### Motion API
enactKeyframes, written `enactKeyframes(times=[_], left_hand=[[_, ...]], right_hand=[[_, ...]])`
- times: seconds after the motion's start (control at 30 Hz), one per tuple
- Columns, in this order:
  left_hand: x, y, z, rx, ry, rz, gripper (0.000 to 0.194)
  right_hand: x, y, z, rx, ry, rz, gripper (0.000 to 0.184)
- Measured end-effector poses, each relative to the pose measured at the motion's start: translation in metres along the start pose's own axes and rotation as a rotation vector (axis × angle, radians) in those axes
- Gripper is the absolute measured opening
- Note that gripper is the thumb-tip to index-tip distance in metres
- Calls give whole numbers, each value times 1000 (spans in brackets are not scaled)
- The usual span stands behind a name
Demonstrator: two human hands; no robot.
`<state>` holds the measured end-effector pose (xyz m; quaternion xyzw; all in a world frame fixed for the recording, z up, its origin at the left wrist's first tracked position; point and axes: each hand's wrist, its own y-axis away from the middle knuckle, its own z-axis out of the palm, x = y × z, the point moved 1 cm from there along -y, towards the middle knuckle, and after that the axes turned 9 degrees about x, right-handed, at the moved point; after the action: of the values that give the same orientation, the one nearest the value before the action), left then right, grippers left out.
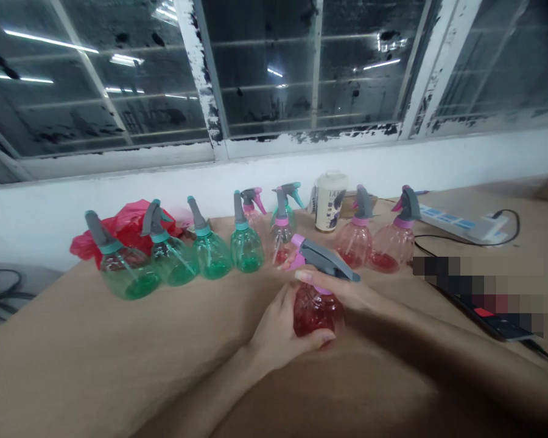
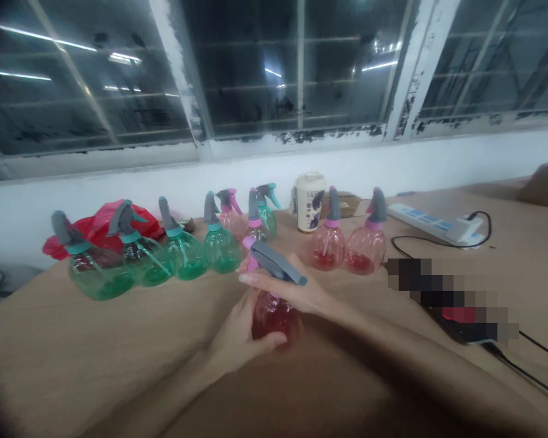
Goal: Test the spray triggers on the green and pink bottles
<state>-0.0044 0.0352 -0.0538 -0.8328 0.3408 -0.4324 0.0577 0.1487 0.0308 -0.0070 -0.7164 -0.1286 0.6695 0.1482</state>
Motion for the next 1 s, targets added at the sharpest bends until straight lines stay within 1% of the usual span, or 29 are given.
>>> enactKeyframes(times=[0.1, 0.2, 0.3, 0.37, 0.47, 0.57, 0.67, 0.73, 0.83, 1.0], left_hand=[[0, 1, 1, -15, -2, -19, 80], [-2, 1, 3, -28, 14, -29, 80], [-4, 1, 3, -18, 20, -41, 78], [-4, 1, 3, -11, 30, -52, 74], [-4, 1, 2, -10, 46, -64, 71], [-4, 1, 1, -6, 47, -62, 69], [-3, 1, 1, -6, 41, -43, 68], [-3, 1, 1, -8, 38, -31, 69], [-2, 2, 1, -4, 36, -27, 71], [-1, 0, 2, -6, 53, -37, 85]], right_hand=[[7, 4, -2, 54, 67, 33, 19], [14, 8, -7, 139, 159, 66, 25], [14, 9, -9, 184, 166, 56, 26], [11, 7, -9, 180, 157, 73, 26], [5, 2, -6, 128, 118, 83, 23], [1, -1, -3, 120, 69, 6, 18], [0, -1, 0, 136, 105, -92, 19], [0, 0, 0, 150, 134, -111, 20], [4, 2, 0, 152, 142, -100, 21], [6, 1, -1, 129, 138, -115, 20]])
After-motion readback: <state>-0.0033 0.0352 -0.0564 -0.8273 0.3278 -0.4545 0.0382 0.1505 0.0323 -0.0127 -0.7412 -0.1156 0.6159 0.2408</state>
